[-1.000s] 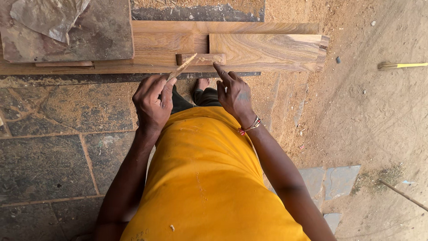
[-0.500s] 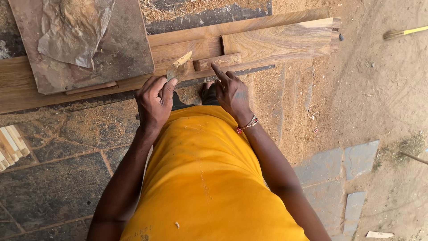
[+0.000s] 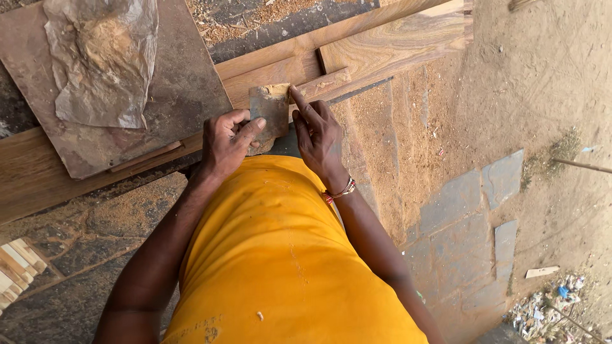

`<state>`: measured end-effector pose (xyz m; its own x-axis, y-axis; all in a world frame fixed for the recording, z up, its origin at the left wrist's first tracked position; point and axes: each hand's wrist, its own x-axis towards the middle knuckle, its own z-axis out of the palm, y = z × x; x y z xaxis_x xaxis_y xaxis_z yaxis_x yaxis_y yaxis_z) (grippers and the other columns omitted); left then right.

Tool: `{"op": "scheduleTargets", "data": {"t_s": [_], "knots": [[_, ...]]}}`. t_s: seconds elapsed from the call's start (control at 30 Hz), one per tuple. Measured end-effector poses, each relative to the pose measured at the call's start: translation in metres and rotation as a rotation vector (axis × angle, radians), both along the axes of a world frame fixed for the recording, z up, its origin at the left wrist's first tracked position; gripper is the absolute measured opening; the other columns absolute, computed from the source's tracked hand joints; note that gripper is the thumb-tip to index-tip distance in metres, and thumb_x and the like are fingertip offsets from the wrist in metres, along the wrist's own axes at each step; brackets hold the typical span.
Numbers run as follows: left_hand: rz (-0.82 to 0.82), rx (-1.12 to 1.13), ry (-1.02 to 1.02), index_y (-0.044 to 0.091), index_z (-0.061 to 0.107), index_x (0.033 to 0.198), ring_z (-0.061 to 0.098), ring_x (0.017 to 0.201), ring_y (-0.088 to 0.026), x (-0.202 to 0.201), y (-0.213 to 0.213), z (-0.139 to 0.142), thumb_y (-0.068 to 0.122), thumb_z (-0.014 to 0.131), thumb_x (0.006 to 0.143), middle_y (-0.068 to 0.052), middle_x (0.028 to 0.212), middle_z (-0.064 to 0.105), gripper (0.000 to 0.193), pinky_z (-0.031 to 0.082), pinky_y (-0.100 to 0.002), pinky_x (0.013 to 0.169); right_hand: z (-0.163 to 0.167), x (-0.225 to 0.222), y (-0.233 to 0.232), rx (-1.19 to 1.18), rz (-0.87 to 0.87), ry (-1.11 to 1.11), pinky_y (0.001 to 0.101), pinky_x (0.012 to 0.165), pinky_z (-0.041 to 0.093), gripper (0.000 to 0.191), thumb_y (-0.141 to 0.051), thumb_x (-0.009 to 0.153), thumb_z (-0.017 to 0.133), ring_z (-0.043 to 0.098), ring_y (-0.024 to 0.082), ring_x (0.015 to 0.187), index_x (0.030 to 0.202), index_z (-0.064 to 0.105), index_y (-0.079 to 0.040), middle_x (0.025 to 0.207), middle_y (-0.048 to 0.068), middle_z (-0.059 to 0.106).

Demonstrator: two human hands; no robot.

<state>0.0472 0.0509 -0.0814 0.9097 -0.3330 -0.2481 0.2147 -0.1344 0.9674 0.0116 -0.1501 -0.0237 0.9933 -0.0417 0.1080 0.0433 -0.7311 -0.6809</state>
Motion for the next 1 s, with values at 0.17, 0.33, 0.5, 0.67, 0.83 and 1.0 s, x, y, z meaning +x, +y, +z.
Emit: {"op": "scheduleTargets", "data": {"t_s": [0.17, 0.33, 0.5, 0.67, 0.83, 1.0], "knots": [[-0.161, 0.049, -0.194, 0.004, 0.060, 0.072, 0.057, 0.055, -0.011, 0.015, 0.009, 0.003, 0.029, 0.069, 0.102, -0.002, 0.061, 0.056, 0.040, 0.047, -0.031, 0.051, -0.002, -0.006, 0.019, 0.053, -0.070, -0.052, 0.0359, 0.076, 0.051, 0.055, 0.001, 0.101, 0.063, 0.058, 0.025, 0.082, 0.151, 0.054, -0.018, 0.095, 0.011, 0.057], [-0.252, 0.128, -0.338, 0.004, 0.053, 0.070, 0.048, 0.053, -0.014, 0.022, 0.011, -0.001, 0.028, 0.068, 0.104, -0.005, 0.059, 0.051, 0.044, 0.039, -0.035, 0.051, -0.008, -0.016, 0.031, 0.096, -0.180, 0.098, 0.0349, 0.071, 0.050, 0.049, -0.002, 0.099, 0.067, 0.058, 0.021, 0.077, 0.146, 0.061, -0.015, 0.089, 0.010, 0.056], [-0.226, 0.181, -0.291, 0.004, 0.054, 0.071, 0.048, 0.051, -0.015, 0.017, 0.013, -0.016, 0.026, 0.067, 0.103, -0.005, 0.058, 0.049, 0.041, 0.037, -0.034, 0.048, -0.022, -0.039, 0.016, 0.644, -0.316, 0.210, 0.0329, 0.069, 0.055, 0.039, -0.007, 0.104, 0.062, 0.058, 0.012, 0.080, 0.142, 0.064, -0.019, 0.096, 0.004, 0.059], [-0.188, 0.168, -0.246, 0.006, 0.059, 0.073, 0.055, 0.051, -0.013, 0.021, 0.021, -0.025, 0.027, 0.067, 0.104, -0.004, 0.059, 0.055, 0.039, 0.041, -0.030, 0.047, -0.056, -0.035, -0.011, 0.043, -0.340, 0.161, 0.0353, 0.066, 0.046, 0.042, -0.006, 0.103, 0.065, 0.047, 0.015, 0.070, 0.144, 0.065, -0.017, 0.081, 0.005, 0.046], [-0.182, 0.158, -0.250, 0.002, 0.059, 0.075, 0.057, 0.053, -0.012, 0.030, 0.029, -0.016, 0.026, 0.068, 0.105, -0.006, 0.060, 0.056, 0.039, 0.041, -0.031, 0.049, -0.074, -0.028, -0.012, -0.196, -0.279, 0.180, 0.0354, 0.065, 0.046, 0.046, -0.006, 0.101, 0.062, 0.050, 0.017, 0.066, 0.146, 0.061, -0.017, 0.082, 0.006, 0.049], [-0.153, 0.135, -0.242, -0.001, 0.060, 0.077, 0.058, 0.054, -0.013, 0.039, 0.030, -0.009, 0.025, 0.070, 0.105, -0.007, 0.063, 0.058, 0.039, 0.041, -0.031, 0.049, -0.069, -0.026, -0.005, -0.616, -0.205, 0.270, 0.0367, 0.067, 0.043, 0.057, -0.004, 0.098, 0.056, 0.053, 0.021, 0.077, 0.152, 0.053, -0.020, 0.087, 0.007, 0.053]]}}
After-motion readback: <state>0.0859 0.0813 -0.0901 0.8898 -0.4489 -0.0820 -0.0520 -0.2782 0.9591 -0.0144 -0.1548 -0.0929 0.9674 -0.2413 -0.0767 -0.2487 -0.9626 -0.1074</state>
